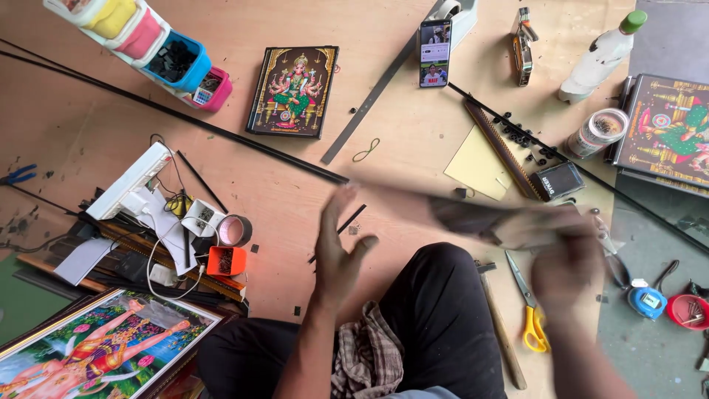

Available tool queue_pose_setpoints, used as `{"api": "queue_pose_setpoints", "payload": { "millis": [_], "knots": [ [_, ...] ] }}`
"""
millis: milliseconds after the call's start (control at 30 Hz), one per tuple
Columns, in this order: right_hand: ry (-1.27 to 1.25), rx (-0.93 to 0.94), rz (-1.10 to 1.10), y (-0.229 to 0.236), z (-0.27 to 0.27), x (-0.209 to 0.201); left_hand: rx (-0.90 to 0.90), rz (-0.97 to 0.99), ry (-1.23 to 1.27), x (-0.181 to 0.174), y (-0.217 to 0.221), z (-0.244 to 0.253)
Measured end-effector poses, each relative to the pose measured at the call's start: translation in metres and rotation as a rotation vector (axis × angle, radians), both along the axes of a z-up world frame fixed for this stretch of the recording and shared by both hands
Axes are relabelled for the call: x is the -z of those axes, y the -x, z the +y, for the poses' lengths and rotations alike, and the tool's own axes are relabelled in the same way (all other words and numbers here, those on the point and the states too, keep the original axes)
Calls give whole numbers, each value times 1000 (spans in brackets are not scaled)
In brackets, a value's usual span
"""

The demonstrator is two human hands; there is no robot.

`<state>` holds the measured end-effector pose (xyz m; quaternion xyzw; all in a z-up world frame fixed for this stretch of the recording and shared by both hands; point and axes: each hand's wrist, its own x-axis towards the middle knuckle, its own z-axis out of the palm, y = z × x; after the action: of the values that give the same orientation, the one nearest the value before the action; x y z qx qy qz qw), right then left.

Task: The recorder is assembling a picture frame by fitting plastic edge pieces and using a hammer to secure them.

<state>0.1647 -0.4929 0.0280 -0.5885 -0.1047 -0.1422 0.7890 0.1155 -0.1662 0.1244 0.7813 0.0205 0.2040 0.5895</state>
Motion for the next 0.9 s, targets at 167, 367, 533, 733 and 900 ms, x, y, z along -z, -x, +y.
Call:
{"api": "queue_pose_setpoints", "payload": {
  "millis": [167, 367, 533, 733, 900],
  "knots": [
    [1, -346, -219, 28, 127, -78, -10, -159, 488, 32, 31, 69],
    [600, -384, -108, -1, 118, -44, -262, -141, 197, -22, 88, 87],
    [966, 14, -38, -88, 28, 85, -185, 7, -812, 15, 107, 91],
    [878, 335, -28, -105, -102, 98, -70, 145, -1052, 80, 124, 72],
    [881, 400, 250, -51, -137, 104, -29, 191, -1024, 58, 109, 53]
  ]
}}
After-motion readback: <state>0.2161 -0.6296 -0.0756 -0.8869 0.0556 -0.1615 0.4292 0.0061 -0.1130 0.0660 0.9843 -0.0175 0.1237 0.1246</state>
